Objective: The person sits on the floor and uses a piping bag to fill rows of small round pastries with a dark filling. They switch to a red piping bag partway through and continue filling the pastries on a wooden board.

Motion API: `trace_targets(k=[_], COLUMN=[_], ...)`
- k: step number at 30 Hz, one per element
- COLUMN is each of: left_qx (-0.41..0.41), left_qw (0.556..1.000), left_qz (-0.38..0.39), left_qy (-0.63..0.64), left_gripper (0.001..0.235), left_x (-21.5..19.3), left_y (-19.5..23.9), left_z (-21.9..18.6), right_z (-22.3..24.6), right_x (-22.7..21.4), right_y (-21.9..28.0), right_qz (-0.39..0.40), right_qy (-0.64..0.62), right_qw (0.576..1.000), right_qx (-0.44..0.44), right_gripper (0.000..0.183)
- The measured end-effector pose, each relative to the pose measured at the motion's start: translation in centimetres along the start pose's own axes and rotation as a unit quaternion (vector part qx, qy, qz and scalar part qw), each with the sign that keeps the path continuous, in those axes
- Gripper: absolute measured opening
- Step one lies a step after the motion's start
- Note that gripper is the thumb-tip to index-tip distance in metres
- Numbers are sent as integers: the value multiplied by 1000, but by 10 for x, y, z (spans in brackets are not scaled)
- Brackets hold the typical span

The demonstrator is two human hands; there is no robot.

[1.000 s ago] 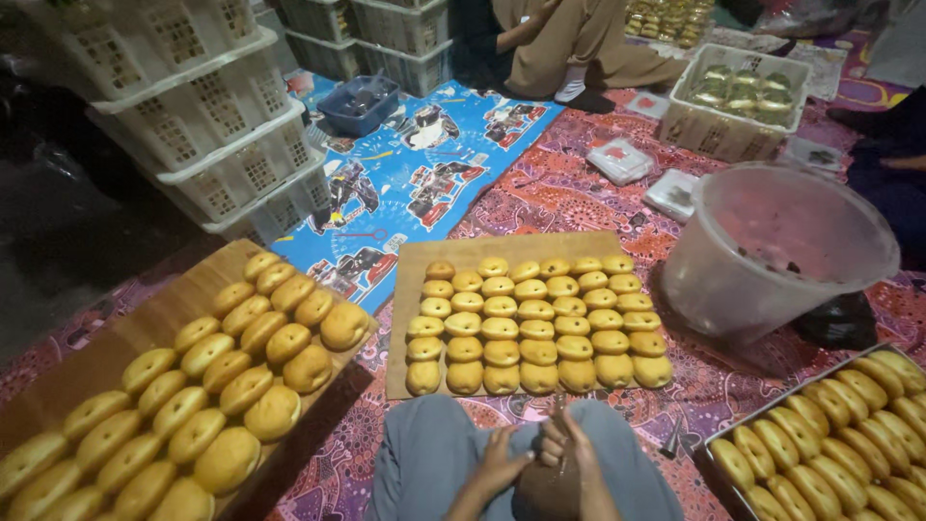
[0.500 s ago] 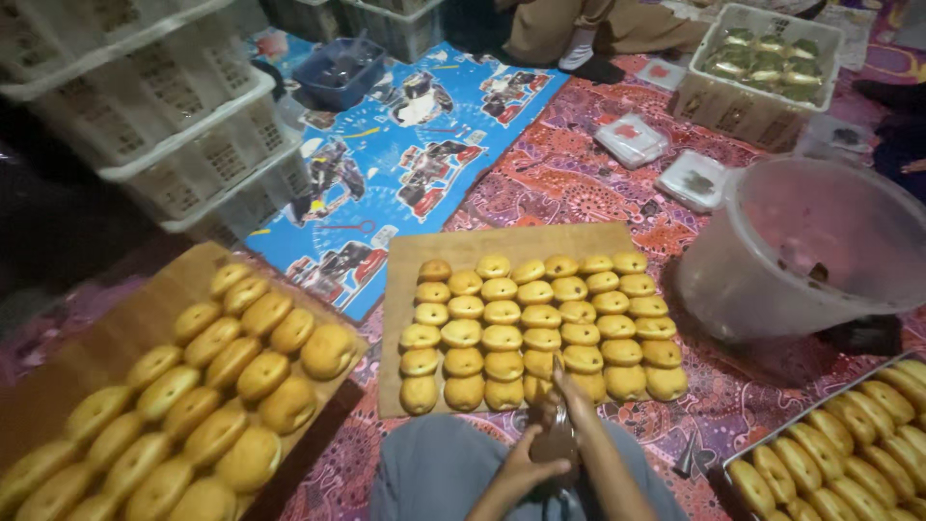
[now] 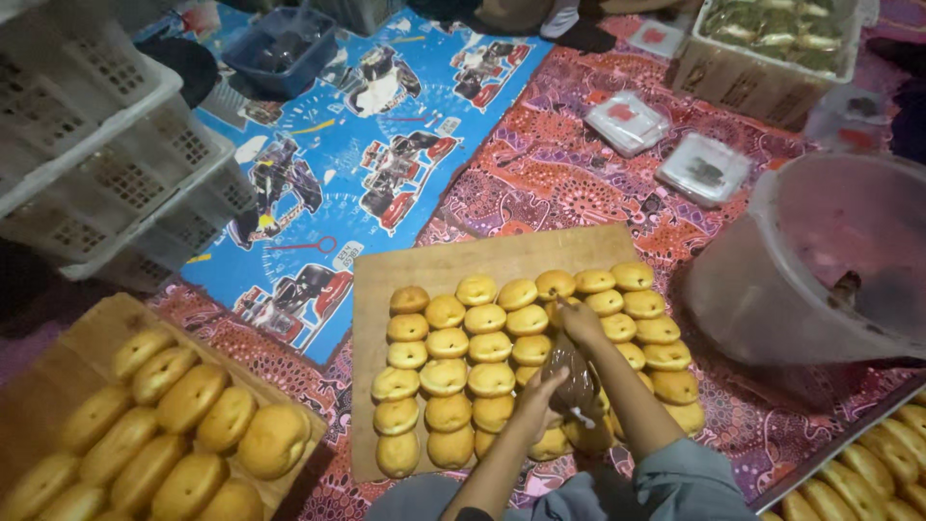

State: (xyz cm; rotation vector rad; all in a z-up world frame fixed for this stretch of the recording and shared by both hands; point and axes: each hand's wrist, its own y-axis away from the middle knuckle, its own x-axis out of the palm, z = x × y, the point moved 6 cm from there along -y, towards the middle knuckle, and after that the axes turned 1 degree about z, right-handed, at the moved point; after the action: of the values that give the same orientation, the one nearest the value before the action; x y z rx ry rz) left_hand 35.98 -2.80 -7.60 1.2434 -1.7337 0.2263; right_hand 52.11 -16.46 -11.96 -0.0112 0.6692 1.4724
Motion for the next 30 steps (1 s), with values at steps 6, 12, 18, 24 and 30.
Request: trace_targets(k=[6,12,18,24,30], left_qx=[-28,-21,-50,-45,-52], left_qw=[999,999,996,998,997], left_qz=[-33,-30,-67,-47,-50], left_qy=[-14,-22,-23,-14,-19], left_gripper=[54,58,60,62,60], left_x=[-1,0,-16,-19,-16], left_y=[-7,-8,-20,-22,-20], left_z=[-6,-6,6,9,6], right_z=[-7,-16,-12,-14,-13], right_x=[9,9,10,8,8], right_y=[-21,-35,-44,-44,-42], right_qz=[16,2,-32,-39,-43], right_qy=[11,34,99,167,177], right_qw=[1000,999,994,985,983], right_qx=[11,1,-45,-3,-2], right_gripper=[42,40,44,42,41])
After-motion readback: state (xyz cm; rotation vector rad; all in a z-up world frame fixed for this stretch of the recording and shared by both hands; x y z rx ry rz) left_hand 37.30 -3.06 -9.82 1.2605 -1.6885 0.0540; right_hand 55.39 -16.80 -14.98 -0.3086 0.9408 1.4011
